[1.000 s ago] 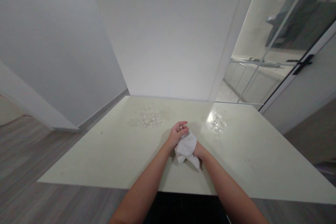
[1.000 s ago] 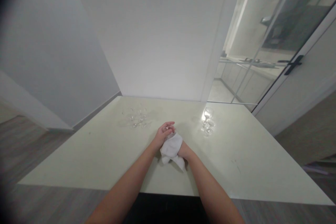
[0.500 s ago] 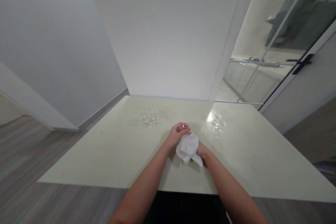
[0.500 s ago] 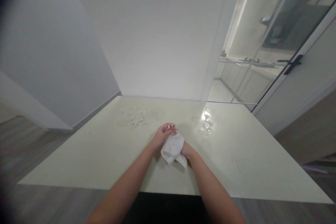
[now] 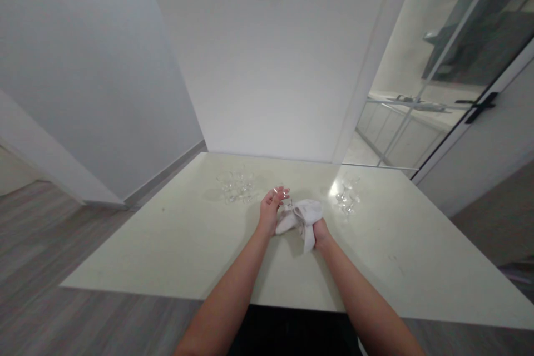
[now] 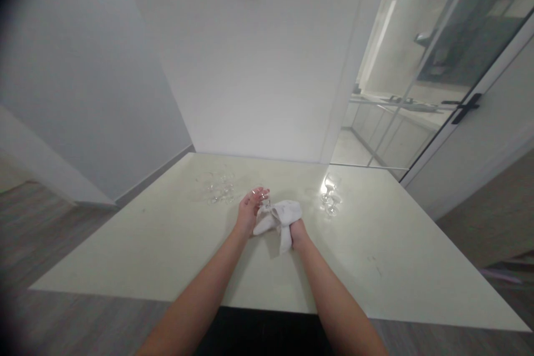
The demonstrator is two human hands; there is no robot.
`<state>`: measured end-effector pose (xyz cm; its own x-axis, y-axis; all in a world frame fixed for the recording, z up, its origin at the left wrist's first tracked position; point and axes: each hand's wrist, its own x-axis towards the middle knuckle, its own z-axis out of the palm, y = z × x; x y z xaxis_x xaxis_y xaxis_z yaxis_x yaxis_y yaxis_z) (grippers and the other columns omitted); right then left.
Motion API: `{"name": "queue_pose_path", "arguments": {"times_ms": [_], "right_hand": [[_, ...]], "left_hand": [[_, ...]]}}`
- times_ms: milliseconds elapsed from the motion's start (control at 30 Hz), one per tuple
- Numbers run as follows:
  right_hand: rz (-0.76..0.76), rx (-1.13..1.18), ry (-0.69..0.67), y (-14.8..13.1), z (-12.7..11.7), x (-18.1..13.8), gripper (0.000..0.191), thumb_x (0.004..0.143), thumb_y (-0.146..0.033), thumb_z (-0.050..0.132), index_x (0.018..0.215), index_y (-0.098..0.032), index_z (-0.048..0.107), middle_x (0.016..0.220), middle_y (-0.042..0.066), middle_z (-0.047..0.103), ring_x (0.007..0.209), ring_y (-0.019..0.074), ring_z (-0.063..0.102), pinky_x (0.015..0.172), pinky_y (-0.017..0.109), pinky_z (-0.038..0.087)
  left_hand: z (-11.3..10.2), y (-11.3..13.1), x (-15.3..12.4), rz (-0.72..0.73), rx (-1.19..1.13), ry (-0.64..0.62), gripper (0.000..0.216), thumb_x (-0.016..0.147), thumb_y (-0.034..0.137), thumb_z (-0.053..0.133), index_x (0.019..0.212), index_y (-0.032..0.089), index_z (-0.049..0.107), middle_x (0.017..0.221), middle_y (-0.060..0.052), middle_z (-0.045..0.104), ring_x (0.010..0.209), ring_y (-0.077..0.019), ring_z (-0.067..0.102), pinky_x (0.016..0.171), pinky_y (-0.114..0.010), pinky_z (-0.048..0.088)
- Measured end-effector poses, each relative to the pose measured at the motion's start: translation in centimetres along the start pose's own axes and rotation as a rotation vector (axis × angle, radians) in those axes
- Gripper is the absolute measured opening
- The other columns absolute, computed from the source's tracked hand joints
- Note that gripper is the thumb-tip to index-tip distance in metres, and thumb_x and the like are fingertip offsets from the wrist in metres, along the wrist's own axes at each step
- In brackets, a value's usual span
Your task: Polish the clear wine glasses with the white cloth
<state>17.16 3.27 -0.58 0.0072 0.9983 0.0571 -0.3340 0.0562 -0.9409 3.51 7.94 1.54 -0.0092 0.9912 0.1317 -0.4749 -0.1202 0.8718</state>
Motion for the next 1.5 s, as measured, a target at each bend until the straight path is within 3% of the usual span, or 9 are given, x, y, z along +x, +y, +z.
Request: {"name": "queue_pose_path", "arguments": {"times_ms": [67, 133, 233, 367, 633, 900, 1133, 1300, 1500], "right_hand": [[0.042, 0.142, 0.095, -0.5, -0.4, 0.2, 0.037, 0.075, -0.045, 0.056, 0.1, -0.019, 0.066, 0.1, 0.007, 0.073, 0.099, 0.0264, 0.065, 0.088, 0.041, 0.052], [0.084, 0.206, 0.077, -0.7, -0.5, 0.1, 0.039, 0.076, -0.045, 0.055, 0.102, -0.019, 0.067, 0.102, 0.007, 0.072, 0.101, 0.0263, 0.065, 0.09, 0.041, 0.051], [0.187, 0.194, -0.042, -0.5, -0.4, -0.5, 0.039, 0.077, -0.045, 0.055, 0.103, -0.019, 0.067, 0.101, 0.007, 0.073, 0.101, 0.0267, 0.066, 0.092, 0.042, 0.051], [0.177, 0.169, -0.003, -0.2, 0.0, -0.7, 0.036, 0.072, -0.042, 0.064, 0.1, -0.021, 0.067, 0.099, 0.006, 0.073, 0.099, 0.0274, 0.066, 0.09, 0.042, 0.051], [-0.03, 0.072, 0.001, 0.0, 0.0, -0.2, 0.036, 0.068, -0.032, 0.07, 0.101, -0.02, 0.067, 0.108, 0.006, 0.071, 0.102, 0.026, 0.063, 0.095, 0.042, 0.047], [-0.199, -0.156, -0.019, -0.6, 0.2, -0.3, 0.023, 0.074, -0.034, 0.065, 0.094, -0.022, 0.068, 0.104, 0.005, 0.071, 0.098, 0.0225, 0.063, 0.096, 0.038, 0.045], [-0.197, -0.254, -0.03, 0.4, -0.7, 0.0, 0.027, 0.075, -0.037, 0.066, 0.096, -0.02, 0.066, 0.099, 0.006, 0.071, 0.089, 0.0212, 0.064, 0.093, 0.039, 0.047], [-0.217, -0.292, -0.008, 0.3, -0.9, -0.1, 0.022, 0.077, -0.036, 0.065, 0.092, -0.019, 0.066, 0.098, 0.006, 0.071, 0.089, 0.0219, 0.065, 0.092, 0.041, 0.047], [-0.209, -0.262, 0.007, 0.5, -1.1, 0.1, 0.027, 0.076, -0.04, 0.063, 0.095, -0.019, 0.066, 0.099, 0.006, 0.072, 0.092, 0.021, 0.064, 0.093, 0.038, 0.048]], "left_hand": [[-0.1, 0.5, 0.0, 0.045, -0.043, 0.023, 0.056, 0.072, 0.052, 0.07, 0.114, 0.016, 0.059, 0.119, -0.016, 0.064, 0.095, -0.02, 0.065, 0.076, -0.028, 0.048], [0.0, 0.9, -0.3, 0.094, -0.046, -0.013, 0.058, 0.071, 0.05, 0.072, 0.117, 0.018, 0.055, 0.126, -0.017, 0.06, 0.1, -0.021, 0.064, 0.081, -0.03, 0.049], [0.7, 1.3, -1.1, 0.115, 0.003, -0.194, 0.067, 0.064, 0.044, 0.08, 0.119, 0.02, 0.05, 0.129, -0.018, 0.057, 0.096, -0.0215, 0.066, 0.086, -0.035, 0.049], [1.5, 1.0, -2.3, 0.093, 0.068, -0.358, 0.077, 0.064, 0.039, 0.081, 0.127, 0.024, 0.04, 0.122, -0.016, 0.06, 0.086, -0.0196, 0.068, 0.085, -0.038, 0.051], [1.3, 0.6, -3.1, 0.361, 0.425, -0.375, 0.076, 0.066, 0.029, 0.08, 0.131, 0.023, 0.042, 0.116, -0.011, 0.061, 0.095, -0.0205, 0.064, 0.086, -0.033, 0.049], [1.1, 0.7, -3.4, 0.351, 0.439, -0.379, 0.078, 0.063, 0.03, 0.082, 0.131, 0.022, 0.044, 0.109, -0.009, 0.064, 0.087, -0.0189, 0.064, 0.079, -0.03, 0.049], [0.8, 0.2, -2.4, 0.357, 0.368, -0.273, 0.073, 0.073, 0.037, 0.074, 0.132, 0.021, 0.034, 0.094, -0.004, 0.061, 0.076, -0.0136, 0.06, 0.069, -0.025, 0.048], [0.8, 0.1, -2.2, 0.331, 0.39, -0.271, 0.075, 0.077, 0.035, 0.071, 0.137, 0.023, 0.027, 0.097, -0.004, 0.06, 0.071, -0.0109, 0.059, 0.063, -0.023, 0.047], [1.2, 0.7, -3.1, 0.508, 0.509, -0.211, 0.076, 0.075, 0.03, 0.073, 0.137, 0.02, 0.031, 0.1, -0.007, 0.062, 0.086, -0.0153, 0.062, 0.077, -0.03, 0.051]]}}
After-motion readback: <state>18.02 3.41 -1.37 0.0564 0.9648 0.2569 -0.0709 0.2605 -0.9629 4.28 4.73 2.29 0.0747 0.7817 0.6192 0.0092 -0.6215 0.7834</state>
